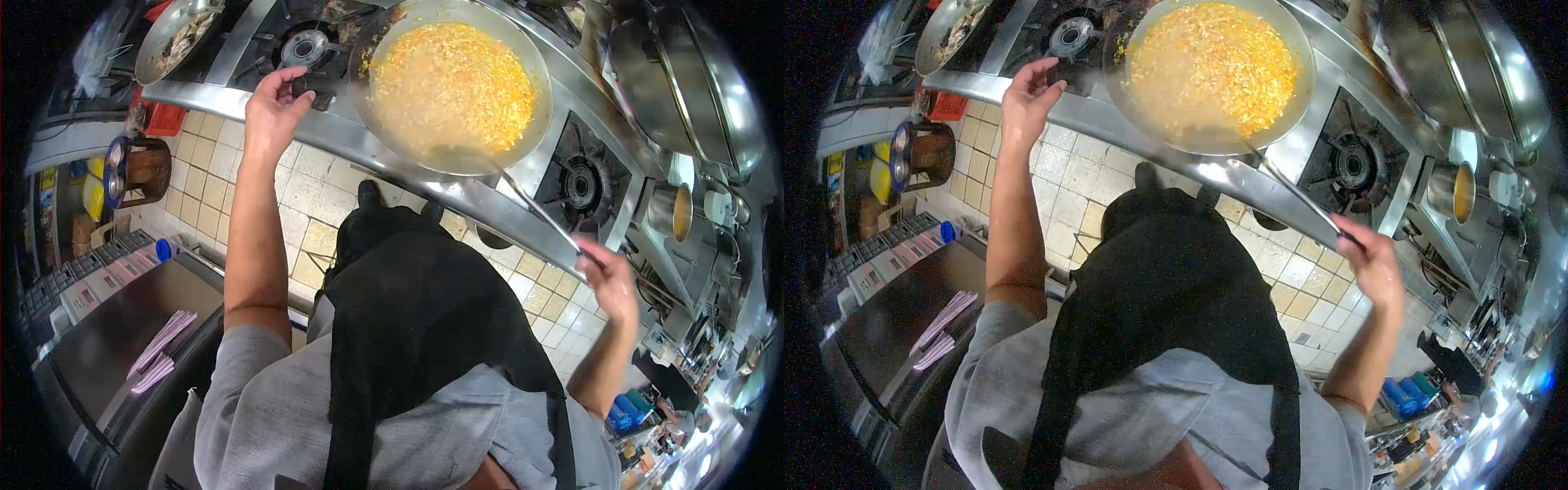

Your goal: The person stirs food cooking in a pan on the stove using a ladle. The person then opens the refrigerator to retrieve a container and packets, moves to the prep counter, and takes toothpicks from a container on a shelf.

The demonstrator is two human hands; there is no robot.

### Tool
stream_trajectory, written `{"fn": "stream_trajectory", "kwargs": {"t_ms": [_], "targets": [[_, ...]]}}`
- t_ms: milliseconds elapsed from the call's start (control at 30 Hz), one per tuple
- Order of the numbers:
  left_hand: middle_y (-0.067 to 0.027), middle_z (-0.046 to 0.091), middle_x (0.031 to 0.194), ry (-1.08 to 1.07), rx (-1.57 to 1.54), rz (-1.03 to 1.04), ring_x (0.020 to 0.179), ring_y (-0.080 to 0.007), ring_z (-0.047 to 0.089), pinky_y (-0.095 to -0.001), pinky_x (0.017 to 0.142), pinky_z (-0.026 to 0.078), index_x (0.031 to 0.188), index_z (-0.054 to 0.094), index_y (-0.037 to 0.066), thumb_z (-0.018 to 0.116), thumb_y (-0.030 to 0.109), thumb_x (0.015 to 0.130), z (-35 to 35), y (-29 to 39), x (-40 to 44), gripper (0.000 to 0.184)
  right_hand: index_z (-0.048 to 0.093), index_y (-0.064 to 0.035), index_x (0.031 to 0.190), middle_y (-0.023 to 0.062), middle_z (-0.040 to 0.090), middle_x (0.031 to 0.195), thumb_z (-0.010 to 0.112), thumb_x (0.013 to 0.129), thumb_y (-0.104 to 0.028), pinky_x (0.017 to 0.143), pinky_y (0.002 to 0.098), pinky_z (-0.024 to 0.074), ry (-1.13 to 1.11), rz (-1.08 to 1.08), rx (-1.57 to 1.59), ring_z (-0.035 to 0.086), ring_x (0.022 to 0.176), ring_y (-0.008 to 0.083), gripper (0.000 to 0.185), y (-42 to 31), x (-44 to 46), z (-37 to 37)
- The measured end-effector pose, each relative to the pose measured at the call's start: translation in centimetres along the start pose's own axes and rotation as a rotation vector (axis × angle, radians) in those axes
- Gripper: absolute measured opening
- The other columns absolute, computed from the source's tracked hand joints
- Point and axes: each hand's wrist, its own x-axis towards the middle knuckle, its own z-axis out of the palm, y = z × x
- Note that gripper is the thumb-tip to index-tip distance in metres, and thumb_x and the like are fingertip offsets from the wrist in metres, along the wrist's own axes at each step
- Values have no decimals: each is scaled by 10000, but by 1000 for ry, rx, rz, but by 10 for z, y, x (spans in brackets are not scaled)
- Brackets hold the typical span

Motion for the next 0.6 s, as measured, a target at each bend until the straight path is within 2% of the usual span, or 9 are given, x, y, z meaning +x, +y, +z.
{"fn": "stream_trajectory", "kwargs": {"t_ms": [33,67,167,200,300,433,467,567,600], "targets": [[-16,638,1033,-1,-32,-9,836,-80,552,-239,770,506,1205,722,33,807,35,805,-1,2,-1,409,700,-76,1323,29,741,1032,679,964,-32,742,262,508,49,-30,-15,559,763,98,363,1,9,12],[-17,639,1033,-9,-4,-18,832,-81,553,-239,768,507,1204,723,33,807,37,805,-1,4,-2,408,686,-55,1330,39,748,1075,651,984,-28,825,271,520,61,4,11,593,829,117,349,-3,14,18],[-21,641,1026,-5,74,-37,824,-83,555,-242,761,510,1202,725,33,810,41,802,-4,16,-7,409,684,-44,1332,39,735,1049,635,988,-11,788,259,508,104,7,86,580,822,102,349,-3,3,18],[-22,639,1021,-2,89,-34,823,-84,555,-244,758,511,1201,726,33,810,41,799,-4,20,-10,411,685,-37,1330,24,705,954,629,987,3,745,244,487,102,10,160,563,790,93,350,-10,-6,15],[-25,634,1008,14,110,9,820,-90,555,-250,758,514,1195,726,32,813,39,788,-3,17,-14,417,690,-44,1329,-1,661,873,626,985,13,704,231,463,-44,155,238,541,750,88,354,-14,-25,0],[-31,630,998,22,143,5,811,-98,553,-255,765,519,1180,727,30,815,41,775,-4,25,-24,415,687,-24,1319,25,659,836,643,977,3,696,266,484,-58,-81,76,563,733,113,345,-8,-9,33],[-28,658,1017,13,152,-4,841,-102,574,-259,786,518,1195,718,32,815,51,793,-5,25,-26,413,685,-18,1316,49,666,843,658,975,-20,712,279,495,-25,-65,63,571,739,121,341,-17,-1,48],[-27,714,1056,-13,175,-29,901,-110,623,-269,834,520,1224,698,34,812,62,832,-7,32,-36,409,684,-21,1316,49,685,872,659,983,-44,737,293,510,50,-111,31,585,757,128,334,-10,26,81],[-31,716,1057,-15,176,-33,900,-110,630,-270,840,523,1222,695,31,811,52,833,-7,39,-41,407,681,-35,1335,24,667,835,640,998,-57,649,266,484,46,-97,97,550,692,93,340,-11,26,82]]}}
